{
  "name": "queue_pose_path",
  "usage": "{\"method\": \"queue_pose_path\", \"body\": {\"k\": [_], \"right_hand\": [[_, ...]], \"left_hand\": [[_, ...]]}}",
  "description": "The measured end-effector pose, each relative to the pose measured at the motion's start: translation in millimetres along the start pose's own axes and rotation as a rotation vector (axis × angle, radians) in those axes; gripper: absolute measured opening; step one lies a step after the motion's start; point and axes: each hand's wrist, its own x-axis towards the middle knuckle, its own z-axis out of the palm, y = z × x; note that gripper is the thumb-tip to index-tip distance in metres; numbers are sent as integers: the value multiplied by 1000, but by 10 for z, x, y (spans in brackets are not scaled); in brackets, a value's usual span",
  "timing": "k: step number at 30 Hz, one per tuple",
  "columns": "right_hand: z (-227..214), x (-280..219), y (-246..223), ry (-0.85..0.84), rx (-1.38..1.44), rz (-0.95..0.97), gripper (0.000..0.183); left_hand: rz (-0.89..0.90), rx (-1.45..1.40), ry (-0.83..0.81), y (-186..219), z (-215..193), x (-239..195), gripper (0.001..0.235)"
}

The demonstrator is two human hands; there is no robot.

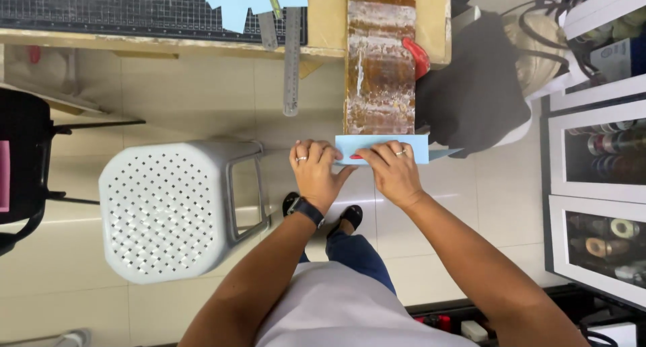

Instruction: Cutting paper to size, applying adhesive with a roller, and wrapping the paper around a box and a structural block.

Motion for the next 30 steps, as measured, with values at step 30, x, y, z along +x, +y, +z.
{"method": "queue_pose_path", "body": {"k": [30], "right_hand": [[183, 182, -75, -18, -11, 13, 35]], "left_hand": [[-121, 28, -9, 104, -98, 39, 37]]}}
